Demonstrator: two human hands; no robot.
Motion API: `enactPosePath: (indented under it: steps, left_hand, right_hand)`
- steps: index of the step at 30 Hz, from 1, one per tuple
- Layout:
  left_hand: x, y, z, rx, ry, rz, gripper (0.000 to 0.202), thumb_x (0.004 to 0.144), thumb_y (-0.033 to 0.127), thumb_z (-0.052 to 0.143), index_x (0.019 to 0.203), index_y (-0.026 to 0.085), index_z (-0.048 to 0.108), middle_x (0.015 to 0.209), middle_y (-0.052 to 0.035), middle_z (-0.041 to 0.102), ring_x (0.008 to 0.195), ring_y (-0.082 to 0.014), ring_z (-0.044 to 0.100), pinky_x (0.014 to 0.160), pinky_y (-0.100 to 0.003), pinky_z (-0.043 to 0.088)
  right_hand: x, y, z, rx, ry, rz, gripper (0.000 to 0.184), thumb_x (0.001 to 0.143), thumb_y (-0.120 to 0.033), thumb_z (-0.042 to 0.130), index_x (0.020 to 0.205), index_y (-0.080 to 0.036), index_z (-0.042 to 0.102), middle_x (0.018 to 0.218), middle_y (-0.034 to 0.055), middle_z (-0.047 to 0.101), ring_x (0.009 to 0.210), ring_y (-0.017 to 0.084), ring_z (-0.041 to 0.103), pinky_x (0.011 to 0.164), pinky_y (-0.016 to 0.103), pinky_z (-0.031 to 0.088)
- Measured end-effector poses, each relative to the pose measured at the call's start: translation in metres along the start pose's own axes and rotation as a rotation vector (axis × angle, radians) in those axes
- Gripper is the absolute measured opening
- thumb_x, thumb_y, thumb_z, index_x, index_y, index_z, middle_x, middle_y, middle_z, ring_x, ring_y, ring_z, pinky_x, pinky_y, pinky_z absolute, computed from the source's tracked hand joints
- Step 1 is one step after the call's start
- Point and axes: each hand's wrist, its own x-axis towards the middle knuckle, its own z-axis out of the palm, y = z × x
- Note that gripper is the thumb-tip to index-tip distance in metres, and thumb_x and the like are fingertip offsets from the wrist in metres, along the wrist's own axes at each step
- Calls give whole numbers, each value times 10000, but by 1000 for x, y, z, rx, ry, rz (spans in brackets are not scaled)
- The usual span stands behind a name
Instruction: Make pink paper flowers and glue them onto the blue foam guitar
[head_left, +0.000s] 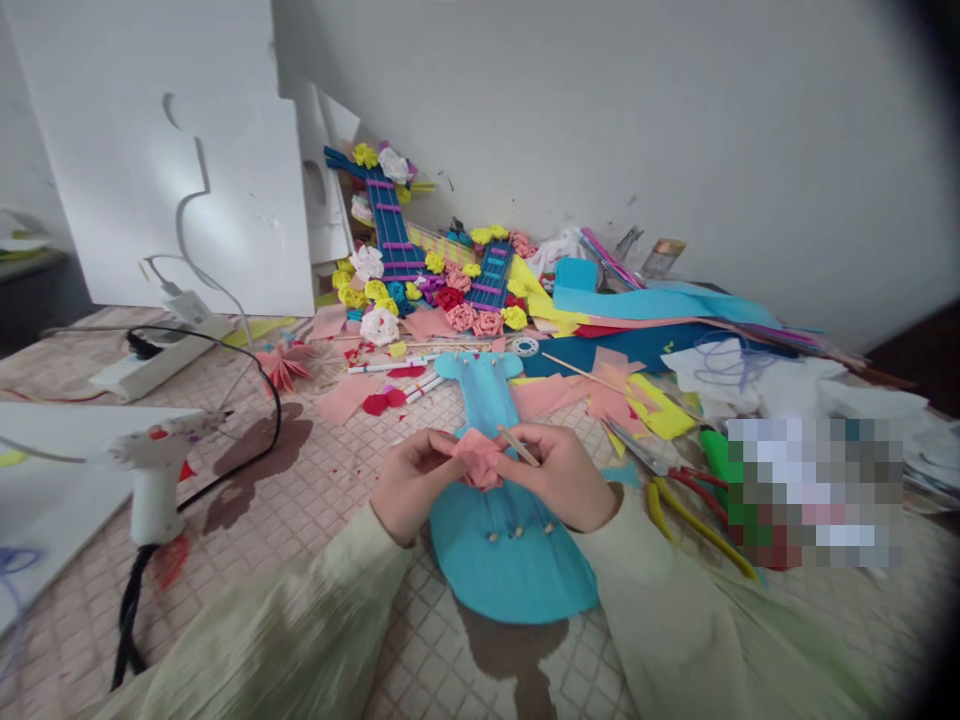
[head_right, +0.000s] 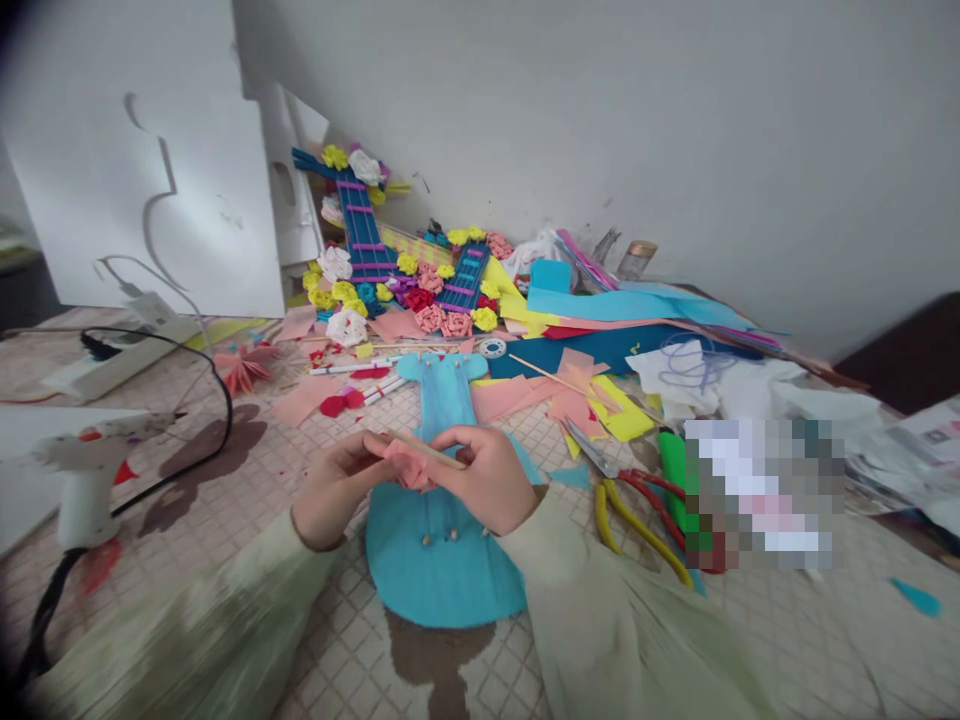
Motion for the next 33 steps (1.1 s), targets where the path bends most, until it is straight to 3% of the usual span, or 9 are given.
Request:
enactPosePath:
  steps: [9,16,22,25,33]
  left_hand:
    - [1,2,-4,-5,-40,-38,203,540,247,734,599,125,583,605,-4,647,580,-122,608,595,-248,489]
    - [0,4,-1,169,-176,-51,247,605,297,686,747,116,597,693,-53,653,662,-174,612,649,-316,484]
    - [1,-2,-2,57,-137,-75,227,584,298,701,651,122,574,633,-15,629,599,-126,588,604,-262,467]
    - [1,-1,-2,5,-119,-93,257,557,315,715,619,123,555,580,6,608,550,-100,566,562,-229,453]
    - [-1,5,1,43,-134,-81,228,577,305,695,653,118,589,612,2,605,578,-100,558,571,-221,446]
  right_hand:
    - [1,-2,-4,-2,-22,-34,180,685,-329,612,677,-151,634,623,26,650,583,143,576,512,240,427]
    - [0,0,-1,47,-50,-31,177,698,-331,594,725,-159,618,612,22,643,538,138,576,471,236,423]
    - [1,-3,-4,6,-28,-6,176,688,-311,595,713,-138,607,648,35,633,552,128,551,487,233,399]
    - [1,-4,-6,-6,-34,-5,186,692,-320,587,700,-135,604,576,16,600,486,106,501,445,222,357]
    - [1,-1,-5,10,-31,-7,181,685,-317,593,708,-137,600,579,5,582,484,96,477,454,221,351]
